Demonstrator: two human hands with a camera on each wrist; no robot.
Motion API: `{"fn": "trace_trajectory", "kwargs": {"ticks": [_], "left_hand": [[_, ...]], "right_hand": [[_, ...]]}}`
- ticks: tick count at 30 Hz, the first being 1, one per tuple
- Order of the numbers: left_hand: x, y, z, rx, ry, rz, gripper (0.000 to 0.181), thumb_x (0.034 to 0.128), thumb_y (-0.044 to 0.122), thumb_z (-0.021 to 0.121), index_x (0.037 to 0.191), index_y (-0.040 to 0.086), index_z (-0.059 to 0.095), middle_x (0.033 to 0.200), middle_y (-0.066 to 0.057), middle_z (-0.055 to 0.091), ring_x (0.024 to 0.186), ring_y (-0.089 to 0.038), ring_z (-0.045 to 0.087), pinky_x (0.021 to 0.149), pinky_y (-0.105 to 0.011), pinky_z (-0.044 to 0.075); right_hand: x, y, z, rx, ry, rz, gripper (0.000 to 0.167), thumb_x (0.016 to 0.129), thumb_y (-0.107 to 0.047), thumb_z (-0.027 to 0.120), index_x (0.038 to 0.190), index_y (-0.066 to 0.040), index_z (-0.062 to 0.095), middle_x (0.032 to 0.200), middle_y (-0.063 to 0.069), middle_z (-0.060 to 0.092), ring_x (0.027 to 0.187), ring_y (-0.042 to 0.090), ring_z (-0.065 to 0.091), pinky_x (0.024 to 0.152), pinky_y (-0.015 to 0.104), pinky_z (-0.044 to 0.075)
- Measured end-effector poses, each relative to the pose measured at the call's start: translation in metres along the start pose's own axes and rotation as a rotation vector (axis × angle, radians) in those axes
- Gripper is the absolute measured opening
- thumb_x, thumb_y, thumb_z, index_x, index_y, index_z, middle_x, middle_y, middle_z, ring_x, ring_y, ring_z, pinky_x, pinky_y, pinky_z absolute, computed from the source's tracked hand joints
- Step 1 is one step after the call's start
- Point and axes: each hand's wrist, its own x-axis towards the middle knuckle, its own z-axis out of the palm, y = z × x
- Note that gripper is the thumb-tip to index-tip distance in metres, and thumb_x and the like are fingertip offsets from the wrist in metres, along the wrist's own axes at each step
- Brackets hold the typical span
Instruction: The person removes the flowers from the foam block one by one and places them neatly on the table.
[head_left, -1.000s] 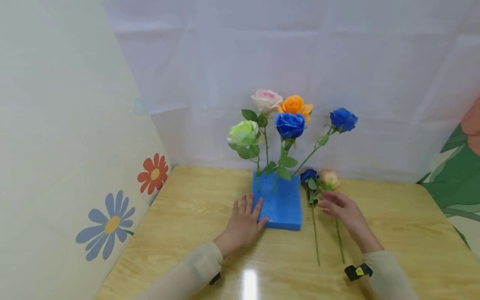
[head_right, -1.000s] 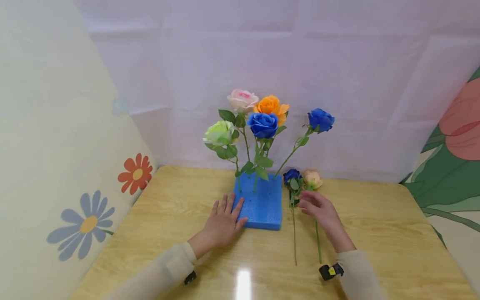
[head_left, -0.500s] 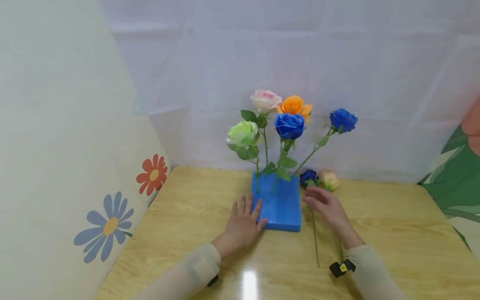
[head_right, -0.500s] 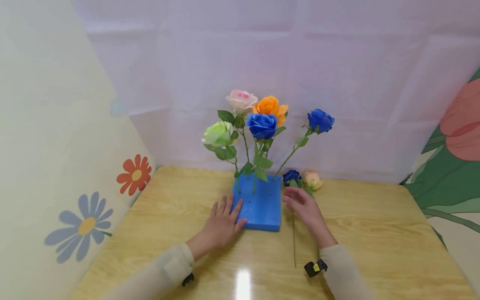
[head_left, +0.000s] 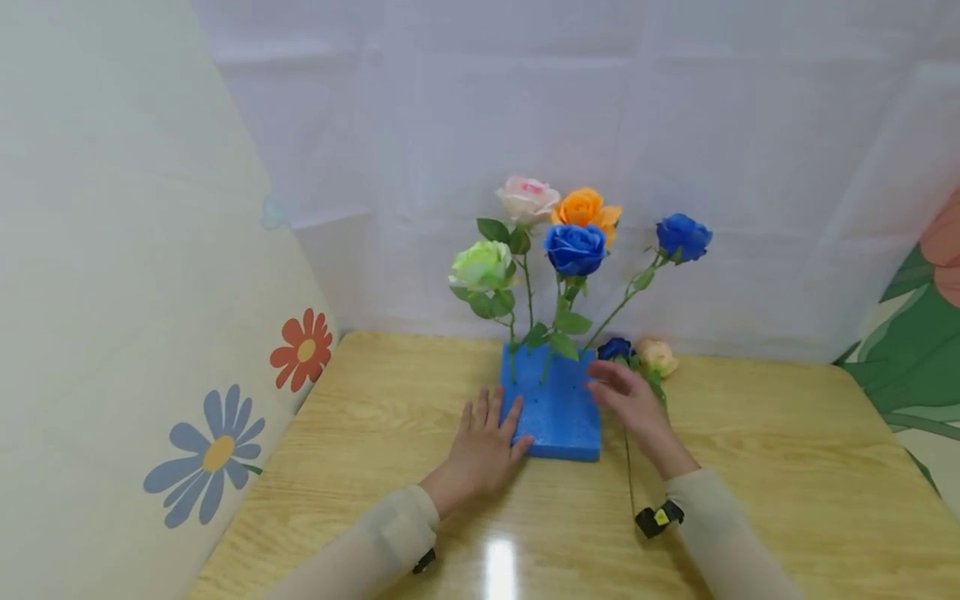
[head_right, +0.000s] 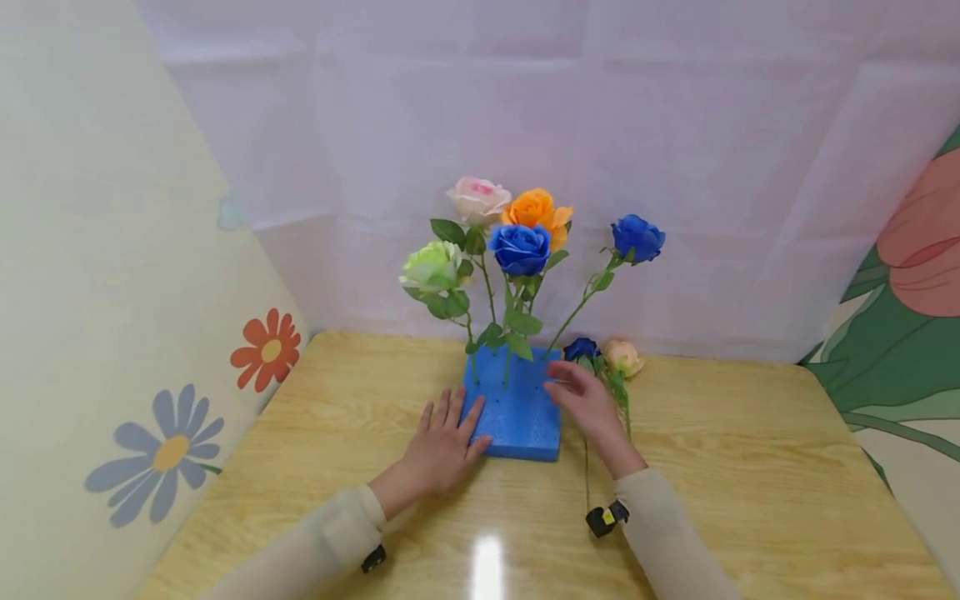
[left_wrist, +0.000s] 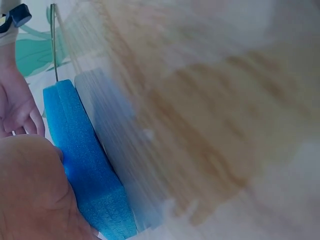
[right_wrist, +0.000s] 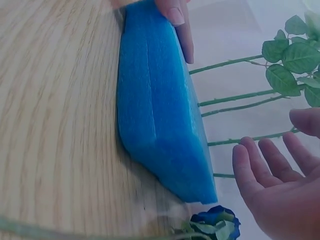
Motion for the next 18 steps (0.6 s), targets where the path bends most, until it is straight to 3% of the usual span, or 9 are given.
{"fn": "trace_trajectory", "kwargs": {"ticks": [8,18], "left_hand": [[0.001,0.001,0.003,0.009,0.017,0.003,0.068,0.1087,0.055,0.022,0.164,0.015,0.018,0.168,-0.023,0.009,0.153,-0.046,0.007,0.121,-0.061,0.012],[0.001,0.000,0.002,0.016,0.001,-0.001,0.068,0.1084,0.055,0.023,0.164,0.015,0.019,0.168,-0.023,0.009,0.154,-0.045,0.006,0.121,-0.062,0.011]], "right_hand": [[0.008,-0.001,0.010,0.002,0.012,0.016,0.045,0.101,-0.010,0.062,0.141,0.006,0.050,0.141,0.028,0.053,0.124,0.033,0.059,0.095,0.029,0.054],[0.017,-0.004,0.028,-0.017,0.014,0.076,0.054,0.101,-0.014,0.062,0.150,0.000,0.044,0.147,0.021,0.053,0.131,0.036,0.055,0.106,0.045,0.047]]}}
